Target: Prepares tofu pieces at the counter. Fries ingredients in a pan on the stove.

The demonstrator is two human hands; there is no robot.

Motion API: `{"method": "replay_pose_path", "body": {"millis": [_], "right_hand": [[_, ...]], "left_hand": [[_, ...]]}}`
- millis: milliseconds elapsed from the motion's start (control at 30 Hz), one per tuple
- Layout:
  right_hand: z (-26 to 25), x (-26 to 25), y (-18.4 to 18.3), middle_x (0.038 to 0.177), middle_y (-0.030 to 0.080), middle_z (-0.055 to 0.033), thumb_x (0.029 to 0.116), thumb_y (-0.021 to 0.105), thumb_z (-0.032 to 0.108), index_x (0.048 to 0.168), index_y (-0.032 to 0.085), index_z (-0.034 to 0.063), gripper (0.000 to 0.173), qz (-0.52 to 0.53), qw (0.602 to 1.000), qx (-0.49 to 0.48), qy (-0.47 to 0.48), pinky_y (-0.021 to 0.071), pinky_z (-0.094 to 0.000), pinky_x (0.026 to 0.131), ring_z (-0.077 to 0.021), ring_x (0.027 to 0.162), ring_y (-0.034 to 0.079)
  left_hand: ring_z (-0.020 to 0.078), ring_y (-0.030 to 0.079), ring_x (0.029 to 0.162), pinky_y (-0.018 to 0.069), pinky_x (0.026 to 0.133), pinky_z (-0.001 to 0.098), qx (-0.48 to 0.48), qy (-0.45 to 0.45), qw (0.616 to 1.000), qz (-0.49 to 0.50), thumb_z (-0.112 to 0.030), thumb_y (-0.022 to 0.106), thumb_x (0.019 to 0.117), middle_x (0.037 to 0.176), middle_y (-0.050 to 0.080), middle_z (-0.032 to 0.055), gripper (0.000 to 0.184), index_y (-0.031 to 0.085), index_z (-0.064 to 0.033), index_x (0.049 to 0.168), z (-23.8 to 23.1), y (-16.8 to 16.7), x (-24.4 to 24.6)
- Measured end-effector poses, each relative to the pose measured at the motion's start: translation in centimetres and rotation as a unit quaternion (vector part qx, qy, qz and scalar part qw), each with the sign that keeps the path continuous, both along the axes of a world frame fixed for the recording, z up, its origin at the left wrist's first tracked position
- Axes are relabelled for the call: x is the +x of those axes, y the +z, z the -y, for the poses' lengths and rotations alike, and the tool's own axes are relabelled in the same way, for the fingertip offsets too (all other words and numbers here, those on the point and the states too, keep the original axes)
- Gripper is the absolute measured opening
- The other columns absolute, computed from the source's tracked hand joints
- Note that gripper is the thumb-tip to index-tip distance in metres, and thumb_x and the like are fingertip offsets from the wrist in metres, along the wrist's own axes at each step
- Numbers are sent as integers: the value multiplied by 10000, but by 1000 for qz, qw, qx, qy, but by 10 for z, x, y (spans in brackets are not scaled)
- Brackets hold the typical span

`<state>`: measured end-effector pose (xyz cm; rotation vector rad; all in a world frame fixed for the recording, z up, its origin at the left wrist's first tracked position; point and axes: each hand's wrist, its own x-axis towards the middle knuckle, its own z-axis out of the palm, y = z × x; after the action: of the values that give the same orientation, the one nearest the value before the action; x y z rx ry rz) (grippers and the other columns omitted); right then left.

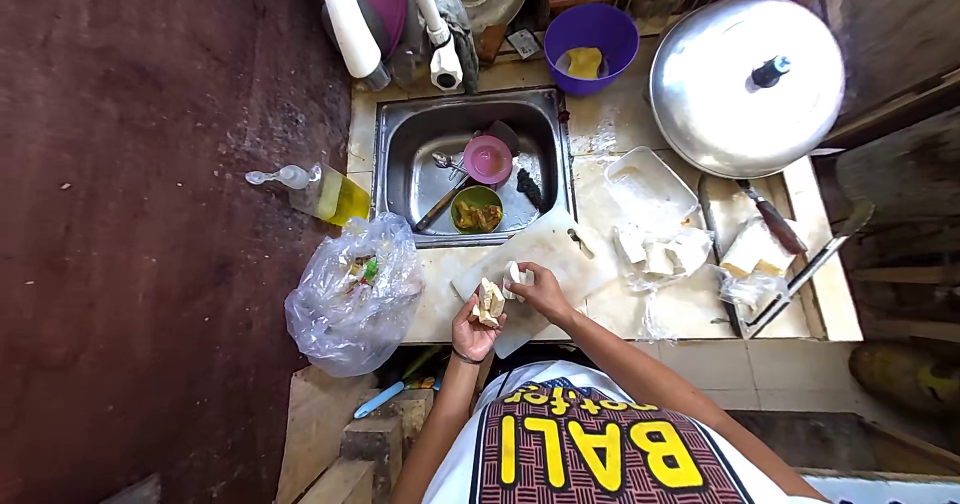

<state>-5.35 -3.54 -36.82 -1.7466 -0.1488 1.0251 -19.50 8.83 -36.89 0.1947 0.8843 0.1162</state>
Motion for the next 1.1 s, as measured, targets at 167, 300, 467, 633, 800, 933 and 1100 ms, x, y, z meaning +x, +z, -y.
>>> {"method": "replay_pose_path", "body": {"millis": [167,300,467,633,800,933,1100], "right_hand": [[-1,-1,2,1098,687,-156,802,836,91,1253,608,11,512,-74,995,56,-40,598,-368,718,-204,893,697],[13,5,6,1145,683,-147,859,774,-1,1346,550,17,537,-200,963,155,-93,615,-379,755,-217,952,696],[42,15,16,1113,695,-127,853,723,-53,1347,544,7,529,-198,939,241,-143,613,-355,725,-189,900,701],[84,19,-1,1222,678,-159,833,727,-37,1260,630,-51,438,-39,964,207,-162,556,-347,951,-156,1074,661],[99,18,4,1182,695,-218,878,710,45,1270,641,-49,409,16,953,71,-294,542,-469,983,-275,1091,679],[83,34,-3,1149,705,-223,904,718,51,1265,654,-34,377,47,960,46,-271,545,-509,962,-304,1073,687],[98,41,-21,1223,703,-186,846,746,-23,1245,685,-6,404,185,963,91,-172,530,-503,1011,-292,1144,672]], "left_hand": [[250,738,796,624,609,363,3,13,1000,14,-336,308,1047,1120,709,160,442,551,-102,1333,1,12,2],[250,750,800,620,597,325,-28,23,999,29,-392,277,1052,1143,712,192,508,545,-73,1344,13,48,9],[194,737,745,620,617,316,113,-153,980,-48,-174,372,1022,976,745,116,297,618,-91,1168,27,70,44],[162,714,762,602,624,299,203,-317,924,-64,-146,463,1005,1004,731,75,290,578,-114,1269,47,49,76],[195,702,924,602,787,376,190,-292,935,-73,-221,381,1097,1069,697,77,299,506,-114,1347,103,42,113],[202,691,872,595,752,354,207,-274,934,-98,-197,413,1091,1018,686,100,272,550,-79,1293,85,31,140],[187,699,880,604,741,342,230,-365,901,-51,-128,464,1061,1051,698,78,223,605,-98,1230,48,11,132]]}}
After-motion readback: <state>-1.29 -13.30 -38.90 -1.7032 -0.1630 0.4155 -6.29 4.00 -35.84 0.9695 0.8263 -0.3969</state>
